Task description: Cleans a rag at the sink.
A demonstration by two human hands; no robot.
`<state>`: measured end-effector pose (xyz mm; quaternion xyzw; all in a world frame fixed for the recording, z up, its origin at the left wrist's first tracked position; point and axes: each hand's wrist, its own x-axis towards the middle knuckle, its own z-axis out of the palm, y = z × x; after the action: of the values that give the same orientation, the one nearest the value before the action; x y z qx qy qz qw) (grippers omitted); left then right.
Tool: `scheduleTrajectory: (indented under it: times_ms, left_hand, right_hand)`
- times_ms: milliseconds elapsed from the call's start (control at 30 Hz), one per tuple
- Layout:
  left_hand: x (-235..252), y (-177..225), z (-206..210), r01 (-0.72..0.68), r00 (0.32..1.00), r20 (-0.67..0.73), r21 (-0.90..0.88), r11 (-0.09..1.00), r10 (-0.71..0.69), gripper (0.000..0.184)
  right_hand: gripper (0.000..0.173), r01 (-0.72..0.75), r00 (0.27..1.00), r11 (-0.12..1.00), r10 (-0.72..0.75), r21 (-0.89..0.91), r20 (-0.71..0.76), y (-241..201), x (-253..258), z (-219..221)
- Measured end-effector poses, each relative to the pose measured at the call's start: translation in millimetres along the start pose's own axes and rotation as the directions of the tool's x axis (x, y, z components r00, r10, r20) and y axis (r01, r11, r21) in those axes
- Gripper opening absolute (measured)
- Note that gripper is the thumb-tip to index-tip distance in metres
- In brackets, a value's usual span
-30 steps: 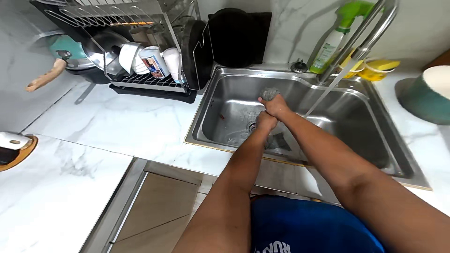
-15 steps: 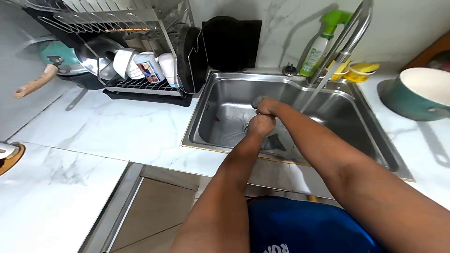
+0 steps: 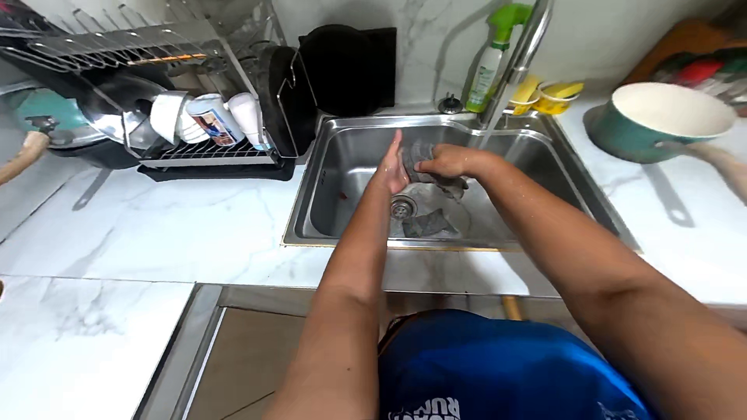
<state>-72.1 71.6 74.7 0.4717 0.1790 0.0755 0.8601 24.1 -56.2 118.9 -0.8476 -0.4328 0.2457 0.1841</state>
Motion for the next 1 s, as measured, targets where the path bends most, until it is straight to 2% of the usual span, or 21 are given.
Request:
scheduleTrajectory:
  times_ms: [67,133,167,233,300,333,467,533,600,667,733,800,867,933,1000]
  left_hand:
    - [7,17,16,-0.100,0.993,-0.042,0.200,0.975,0.111,0.044]
    - [7,37,30,-0.169,0.970,-0.113,0.318,0.933,0.214,0.044]
    - [4,48,34,-0.198,0.958,-0.126,0.352,0.915,0.256,0.047]
    - [-4,67,40,-0.254,0.935,-0.133,0.401,0.880,0.330,0.046]
    - [-10,82,44,-0.292,0.910,-0.135,0.460,0.838,0.391,0.041]
    - [-13,88,45,-0.306,0.898,-0.129,0.505,0.807,0.421,0.040]
    - [-16,103,45,-0.407,0.805,-0.055,0.673,0.617,0.591,0.033]
    - [-17,104,43,-0.417,0.785,-0.045,0.699,0.581,0.618,0.033]
    - [-20,103,41,-0.416,0.791,-0.052,0.686,0.597,0.610,0.034]
    - [-21,102,40,-0.422,0.804,-0.019,0.685,0.594,0.594,0.034]
    - [-20,101,42,-0.415,0.838,0.052,0.707,0.573,0.543,0.033]
    - [-23,105,42,-0.376,0.871,0.094,0.759,0.531,0.482,0.035]
    - [-30,111,36,-0.331,0.883,0.082,0.809,0.487,0.463,0.038]
    - [-37,119,27,-0.305,0.879,0.058,0.833,0.462,0.474,0.039]
    - [-41,122,18,-0.293,0.885,0.041,0.824,0.484,0.465,0.040]
  right_hand:
    - [0.043,0.065,0.992,0.998,-0.062,0.027,-0.107,4,-3,-1]
    - [0.034,0.126,0.965,0.969,-0.069,0.214,-0.253,2,-7,-1]
    - [0.032,0.160,0.951,0.923,-0.049,0.350,-0.306,3,-8,1]
    - [0.036,0.200,0.939,0.761,0.030,0.617,-0.342,1,-11,3]
    - [0.042,0.197,0.945,0.621,0.085,0.759,-0.315,-6,-16,0]
    - [0.044,0.204,0.946,0.586,0.087,0.784,-0.312,-10,-19,-3]
    - [0.039,0.313,0.899,0.520,0.106,0.794,-0.424,-29,-26,-13]
    - [0.036,0.336,0.894,0.515,0.088,0.789,-0.438,-31,-26,-14]
    - [0.033,0.379,0.875,0.562,0.039,0.735,-0.482,-30,-24,-14]
    - [0.047,0.449,0.842,0.629,-0.059,0.634,-0.537,-29,-23,-16]
    - [0.056,0.471,0.843,0.673,-0.152,0.571,-0.516,-29,-19,-18]
    - [0.038,0.460,0.853,0.699,-0.179,0.547,-0.490,-26,-10,-24]
    - [0.024,0.399,0.876,0.720,-0.115,0.568,-0.469,-26,-10,-32]
    - [0.026,0.343,0.899,0.723,-0.067,0.599,-0.434,-28,-11,-39]
    - [0.027,0.350,0.886,0.722,-0.048,0.597,-0.461,-31,-11,-42]
